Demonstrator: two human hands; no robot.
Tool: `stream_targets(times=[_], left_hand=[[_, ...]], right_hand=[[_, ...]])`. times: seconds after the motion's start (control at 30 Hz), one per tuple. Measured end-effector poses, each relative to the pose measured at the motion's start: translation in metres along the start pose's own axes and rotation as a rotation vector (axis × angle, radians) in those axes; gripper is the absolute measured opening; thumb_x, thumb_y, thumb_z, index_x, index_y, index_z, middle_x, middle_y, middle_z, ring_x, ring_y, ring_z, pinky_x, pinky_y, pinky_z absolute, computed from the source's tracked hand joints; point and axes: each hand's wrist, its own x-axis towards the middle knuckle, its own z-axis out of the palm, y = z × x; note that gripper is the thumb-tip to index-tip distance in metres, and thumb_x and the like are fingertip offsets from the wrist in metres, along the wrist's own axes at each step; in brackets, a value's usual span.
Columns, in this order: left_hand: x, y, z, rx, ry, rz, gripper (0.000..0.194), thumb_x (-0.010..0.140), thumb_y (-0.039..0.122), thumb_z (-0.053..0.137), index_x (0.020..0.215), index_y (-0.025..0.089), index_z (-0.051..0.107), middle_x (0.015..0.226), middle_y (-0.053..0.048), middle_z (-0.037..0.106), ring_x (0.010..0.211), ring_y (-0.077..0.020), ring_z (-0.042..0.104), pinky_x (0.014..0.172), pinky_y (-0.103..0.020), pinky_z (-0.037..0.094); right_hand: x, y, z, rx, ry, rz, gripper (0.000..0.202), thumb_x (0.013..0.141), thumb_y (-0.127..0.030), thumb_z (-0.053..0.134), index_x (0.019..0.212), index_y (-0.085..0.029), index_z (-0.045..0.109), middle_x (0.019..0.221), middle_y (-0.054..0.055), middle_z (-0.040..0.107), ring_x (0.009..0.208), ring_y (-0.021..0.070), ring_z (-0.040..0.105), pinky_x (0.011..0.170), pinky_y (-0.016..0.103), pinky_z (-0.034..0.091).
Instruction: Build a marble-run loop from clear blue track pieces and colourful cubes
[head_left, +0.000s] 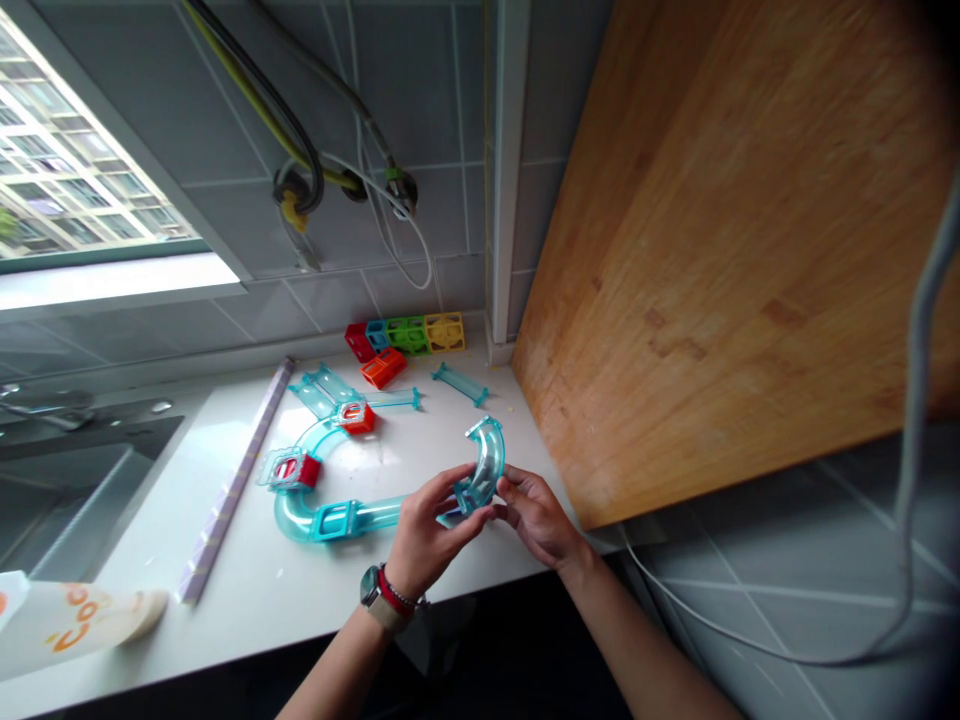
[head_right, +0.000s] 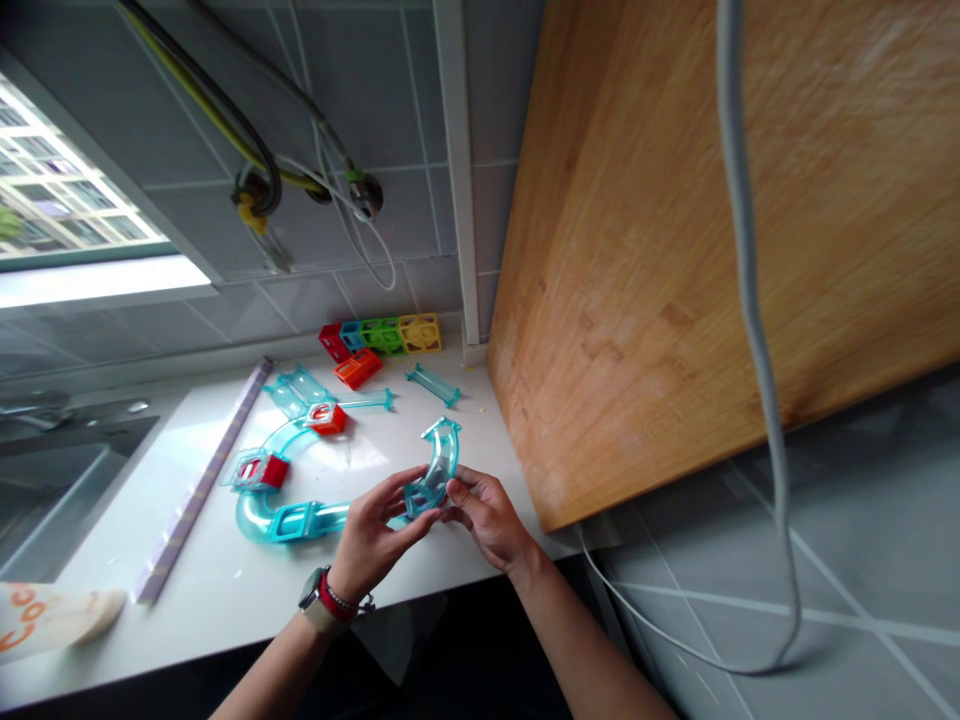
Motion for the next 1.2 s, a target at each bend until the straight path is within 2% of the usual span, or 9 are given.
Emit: stream_targets(times=[0.23,0.33,0.43,0.5,0.57,0.63,0.97,1.1,1.2], left_hand=[[0.006,0.001,-0.006,0.171,-0.031,0.158,0.040,0.090,0.025,0.074,0.129,0.025,0.067,0.122,-0.006,0.072,0.100,-0.0192,0.075,0.081,-0.030,0.068],[0.012,0.002,-0.010,0.325,-0.043,0.246,0.040,0.089,0.020,0.072,0.128,0.025,0.066,0.124,-0.007,0.072,0.103,-0.0204,0.074,0.085,-0.032,0.066],[0.018,-0.001,-0.012,0.454,-0.118,0.296,0.045,0.087,0.017,0.071,0.131,0.027,0.063,0.126,-0.006,0.071,0.108,-0.0224,0.073,0.094,-0.036,0.062],[0.022,-0.006,-0.013,0.490,-0.215,0.316,0.049,0.086,0.015,0.070,0.132,0.028,0.060,0.128,-0.006,0.071,0.110,-0.0233,0.072,0.096,-0.037,0.060],[0.026,-0.011,-0.013,0.481,-0.290,0.321,0.052,0.084,0.015,0.072,0.132,0.027,0.055,0.125,-0.007,0.072,0.107,-0.0239,0.074,0.092,-0.036,0.060],[0.028,-0.017,-0.012,0.443,-0.307,0.309,0.056,0.083,0.018,0.073,0.132,0.026,0.048,0.121,-0.007,0.073,0.101,-0.0250,0.075,0.086,-0.036,0.060],[0.028,-0.043,-0.011,0.341,-0.309,0.350,0.050,0.084,0.021,0.070,0.125,0.026,0.040,0.110,-0.006,0.072,0.093,-0.0244,0.076,0.077,-0.034,0.059],[0.028,-0.045,-0.008,0.327,-0.281,0.393,0.053,0.086,0.020,0.069,0.130,0.025,0.041,0.118,-0.009,0.070,0.105,-0.0247,0.073,0.088,-0.037,0.059],[0.031,-0.043,-0.010,0.358,-0.254,0.427,0.065,0.084,0.021,0.075,0.140,0.024,0.041,0.134,-0.014,0.065,0.123,-0.0318,0.064,0.107,-0.050,0.049]], right_hand=[[-0.003,-0.010,-0.003,-0.200,-0.028,0.047,0.038,0.097,-0.044,0.066,0.128,-0.023,0.069,0.111,0.008,0.071,0.095,0.0185,0.065,0.081,0.030,0.056],[-0.005,-0.021,-0.006,-0.511,0.173,-0.041,0.057,0.095,-0.043,0.065,0.148,-0.026,0.052,0.131,0.012,0.062,0.096,0.0202,0.066,0.076,0.034,0.059],[-0.013,-0.039,-0.003,-0.964,0.380,-0.316,0.065,0.095,-0.032,0.065,0.155,-0.031,0.041,0.145,0.013,0.053,0.104,0.0229,0.065,0.083,0.038,0.061],[-0.019,-0.051,0.003,-1.242,0.233,-0.436,0.060,0.096,-0.020,0.061,0.152,-0.035,0.047,0.146,0.009,0.055,0.118,0.0248,0.063,0.096,0.041,0.059],[-0.021,-0.060,0.009,-1.420,-0.004,-0.408,0.065,0.094,-0.013,0.061,0.152,-0.039,0.047,0.148,0.005,0.056,0.125,0.0252,0.062,0.103,0.041,0.056],[-0.018,-0.062,0.013,-1.514,-0.115,-0.325,0.077,0.090,-0.013,0.068,0.157,-0.039,0.040,0.150,0.006,0.056,0.123,0.0270,0.065,0.103,0.043,0.057],[0.007,-0.052,0.002,-1.759,-0.256,-0.205,0.060,0.085,-0.016,0.074,0.142,-0.023,0.059,0.140,0.012,0.065,0.128,0.0290,0.063,0.110,0.044,0.051],[0.008,-0.047,-0.001,-1.849,-0.251,-0.212,0.059,0.084,-0.017,0.073,0.141,-0.020,0.059,0.141,0.013,0.065,0.129,0.0283,0.063,0.110,0.042,0.051],[0.009,-0.046,-0.006,-1.899,-0.243,-0.220,0.056,0.087,-0.019,0.072,0.141,-0.020,0.059,0.140,0.014,0.065,0.126,0.0279,0.064,0.108,0.042,0.051]])
